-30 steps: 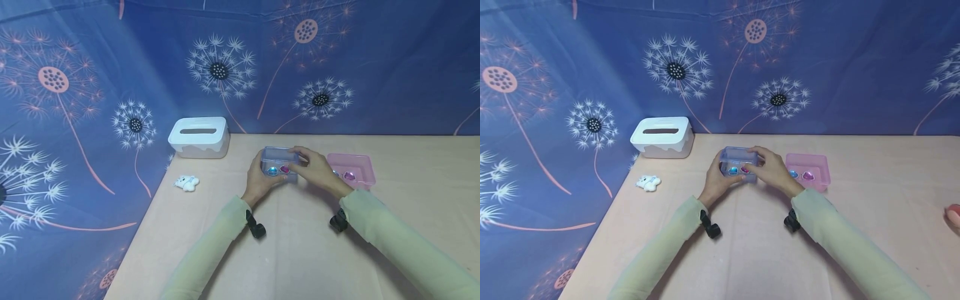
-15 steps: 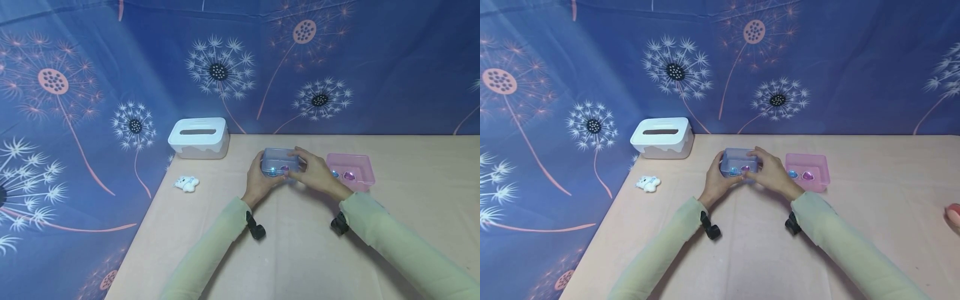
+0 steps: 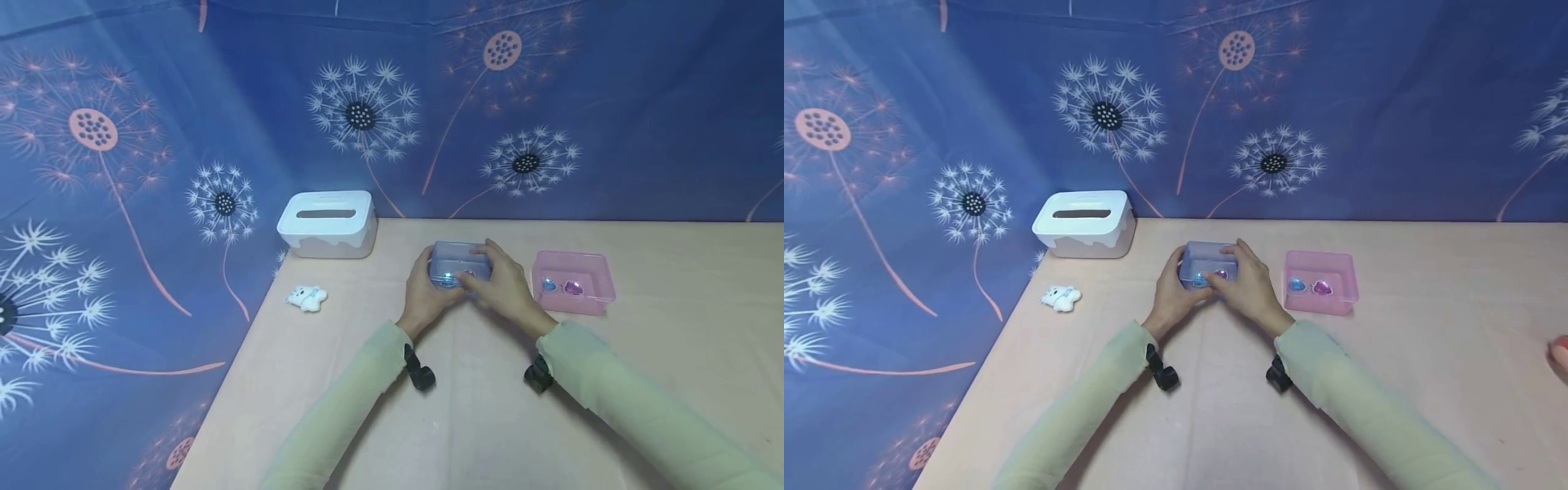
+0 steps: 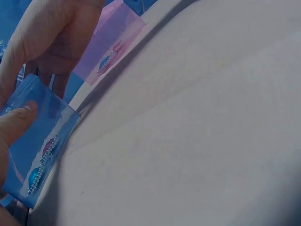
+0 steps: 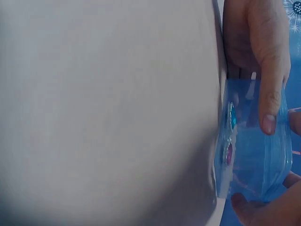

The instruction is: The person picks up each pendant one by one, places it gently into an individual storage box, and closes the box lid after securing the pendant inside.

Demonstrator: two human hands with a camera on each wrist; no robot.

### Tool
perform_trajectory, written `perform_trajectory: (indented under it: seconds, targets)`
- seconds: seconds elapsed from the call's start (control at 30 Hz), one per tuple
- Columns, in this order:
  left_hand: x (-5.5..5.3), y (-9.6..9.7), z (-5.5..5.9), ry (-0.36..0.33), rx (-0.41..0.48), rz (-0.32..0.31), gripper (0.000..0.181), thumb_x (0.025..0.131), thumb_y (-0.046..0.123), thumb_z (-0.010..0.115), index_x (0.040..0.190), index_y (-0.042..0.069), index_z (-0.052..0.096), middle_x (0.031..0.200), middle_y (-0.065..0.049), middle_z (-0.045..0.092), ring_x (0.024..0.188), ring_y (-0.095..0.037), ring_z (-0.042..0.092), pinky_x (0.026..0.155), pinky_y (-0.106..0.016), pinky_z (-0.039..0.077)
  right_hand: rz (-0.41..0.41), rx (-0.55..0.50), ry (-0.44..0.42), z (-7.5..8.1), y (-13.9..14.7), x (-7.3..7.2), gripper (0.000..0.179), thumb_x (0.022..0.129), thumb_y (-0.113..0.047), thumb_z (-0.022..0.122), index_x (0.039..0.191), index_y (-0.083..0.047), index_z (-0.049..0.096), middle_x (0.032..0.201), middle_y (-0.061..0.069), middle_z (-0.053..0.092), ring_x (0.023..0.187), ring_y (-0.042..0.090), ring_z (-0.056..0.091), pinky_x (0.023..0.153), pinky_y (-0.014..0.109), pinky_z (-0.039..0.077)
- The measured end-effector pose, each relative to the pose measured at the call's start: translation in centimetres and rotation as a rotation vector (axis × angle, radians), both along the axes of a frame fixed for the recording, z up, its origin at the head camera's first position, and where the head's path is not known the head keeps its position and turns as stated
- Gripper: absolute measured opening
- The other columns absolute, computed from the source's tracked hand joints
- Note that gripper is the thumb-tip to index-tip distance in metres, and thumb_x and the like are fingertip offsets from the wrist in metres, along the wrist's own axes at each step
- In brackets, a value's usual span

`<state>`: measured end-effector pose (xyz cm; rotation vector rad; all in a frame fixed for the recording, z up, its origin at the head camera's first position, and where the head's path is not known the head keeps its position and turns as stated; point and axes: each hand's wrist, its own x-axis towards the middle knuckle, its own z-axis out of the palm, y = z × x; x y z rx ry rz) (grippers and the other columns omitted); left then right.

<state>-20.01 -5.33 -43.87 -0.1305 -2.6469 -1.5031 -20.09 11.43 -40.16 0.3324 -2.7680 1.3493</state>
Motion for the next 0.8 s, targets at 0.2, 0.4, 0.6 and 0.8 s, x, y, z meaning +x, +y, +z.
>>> perform_trajectory:
  seconds: [0.2, 0.4, 0.6, 0.8]
  targets:
    - [0.1, 0.1, 0.1, 0.005, -0.013, 0.002, 0.105, 0.066, 0.03, 0.089, 0.15, 0.013, 0.028, 0.144, -0.008, 0.046, 0.13, -0.025, 0.049, 0.111, -0.037, 0.042, -0.025, -0.03, 0.003, 0.0, -0.4, 0.3, 0.056, 0.086, -0.029, 0.073, 0.13, -0.001, 0.053, 0.154, 0.027, 0.029, 0.135, 0.05, 0.036, 0.113, 0.059, 0.033]
    - [0.3, -0.1, 0.1, 0.003, -0.021, -0.002, 0.106, 0.067, 0.032, 0.089, 0.15, 0.013, 0.027, 0.144, -0.009, 0.045, 0.129, -0.027, 0.049, 0.11, -0.039, 0.044, -0.023, -0.024, -0.012, 0.0, -0.5, 0.4, 0.057, 0.086, -0.029, 0.074, 0.132, -0.001, 0.053, 0.155, 0.027, 0.027, 0.137, 0.051, 0.032, 0.115, 0.061, 0.029]
    - [0.2, -0.4, 0.7, 0.0, -0.047, -0.047, 0.119, 0.064, 0.035, 0.09, 0.154, 0.012, 0.016, 0.155, -0.011, 0.03, 0.14, -0.029, 0.037, 0.116, -0.04, 0.037, 0.003, 0.005, -0.011, 0.1, -0.6, 0.2, 0.06, 0.088, -0.031, 0.071, 0.137, -0.003, 0.049, 0.156, 0.029, 0.02, 0.139, 0.052, 0.027, 0.115, 0.064, 0.025]
    - [0.3, -2.7, 4.2, 0.059, -0.181, -0.167, 0.132, 0.061, 0.044, 0.09, 0.156, 0.024, 0.001, 0.164, -0.005, -0.002, 0.151, -0.027, 0.005, 0.121, -0.049, 0.024, 0.051, 0.048, 0.022, 3.5, -0.1, 1.3, 0.063, 0.093, -0.04, 0.061, 0.145, -0.011, 0.041, 0.161, 0.019, 0.013, 0.142, 0.05, 0.022, 0.112, 0.074, 0.018]
